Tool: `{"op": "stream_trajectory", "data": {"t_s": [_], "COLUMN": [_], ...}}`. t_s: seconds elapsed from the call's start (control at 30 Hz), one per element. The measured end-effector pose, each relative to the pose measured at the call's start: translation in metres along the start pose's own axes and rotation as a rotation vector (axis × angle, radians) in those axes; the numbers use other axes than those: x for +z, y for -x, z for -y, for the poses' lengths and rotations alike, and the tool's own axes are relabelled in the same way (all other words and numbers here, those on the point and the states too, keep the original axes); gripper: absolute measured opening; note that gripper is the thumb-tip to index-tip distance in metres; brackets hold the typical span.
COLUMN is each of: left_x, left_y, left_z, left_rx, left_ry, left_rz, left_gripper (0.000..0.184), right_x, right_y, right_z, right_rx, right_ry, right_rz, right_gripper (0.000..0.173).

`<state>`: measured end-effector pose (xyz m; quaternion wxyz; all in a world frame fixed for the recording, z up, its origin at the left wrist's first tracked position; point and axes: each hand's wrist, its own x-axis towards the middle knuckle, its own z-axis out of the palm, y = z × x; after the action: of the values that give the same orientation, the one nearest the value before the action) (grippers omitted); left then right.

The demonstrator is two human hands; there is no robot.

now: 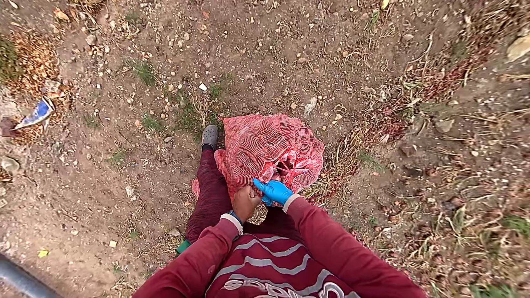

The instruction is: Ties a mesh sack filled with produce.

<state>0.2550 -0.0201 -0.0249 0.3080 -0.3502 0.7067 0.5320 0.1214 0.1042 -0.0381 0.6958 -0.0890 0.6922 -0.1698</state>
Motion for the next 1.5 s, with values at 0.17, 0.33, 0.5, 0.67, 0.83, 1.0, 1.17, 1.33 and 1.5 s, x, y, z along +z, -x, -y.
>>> {"op": "stream_trajectory", "data": {"t_s": [0.17, 0.33, 0.5, 0.67, 0.83, 1.0, 1.17, 1.33, 1.5], "left_x": [-0.012, -0.007, -0.002, 0.009, 0.005, -0.002, -0.009, -0.024, -0.041], "left_y": [0.010, 0.009, 0.010, 0.008, 0.008, 0.005, -0.003, -0.003, 0.002], "left_z": [-0.005, 0.015, 0.006, 0.014, 0.011, 0.001, -0.009, -0.020, -0.018], "left_rx": [-0.100, 0.006, 0.033, 0.080, -0.003, -0.025, -0.079, -0.067, -0.023], "left_ry": [0.129, 0.252, 0.192, 0.128, 0.149, 0.047, -0.021, 0.084, 0.294], "left_rz": [0.059, 0.010, -0.025, -0.052, -0.079, -0.046, 0.052, 0.164, 0.182], "left_gripper": [0.028, 0.023, 0.022, 0.027, 0.026, 0.025, 0.026, 0.031, 0.031], "right_x": [-0.002, -0.002, -0.006, -0.007, -0.002, -0.001, -0.005, -0.014, -0.012], "right_y": [-0.001, 0.000, 0.002, -0.001, -0.005, -0.006, -0.001, 0.008, 0.034], "right_z": [0.002, 0.012, 0.026, 0.033, 0.019, 0.011, 0.014, 0.011, -0.001], "right_rx": [0.008, 0.076, 0.194, 0.267, 0.259, 0.184, 0.112, -0.069, -0.309], "right_ry": [-0.005, 0.077, 0.135, 0.125, -0.023, -0.092, -0.073, 0.004, 0.190], "right_rz": [0.021, 0.016, 0.077, 0.105, 0.048, 0.038, 0.046, 0.024, -0.481], "right_gripper": [0.082, 0.086, 0.090, 0.090, 0.084, 0.084, 0.082, 0.069, 0.052]}}
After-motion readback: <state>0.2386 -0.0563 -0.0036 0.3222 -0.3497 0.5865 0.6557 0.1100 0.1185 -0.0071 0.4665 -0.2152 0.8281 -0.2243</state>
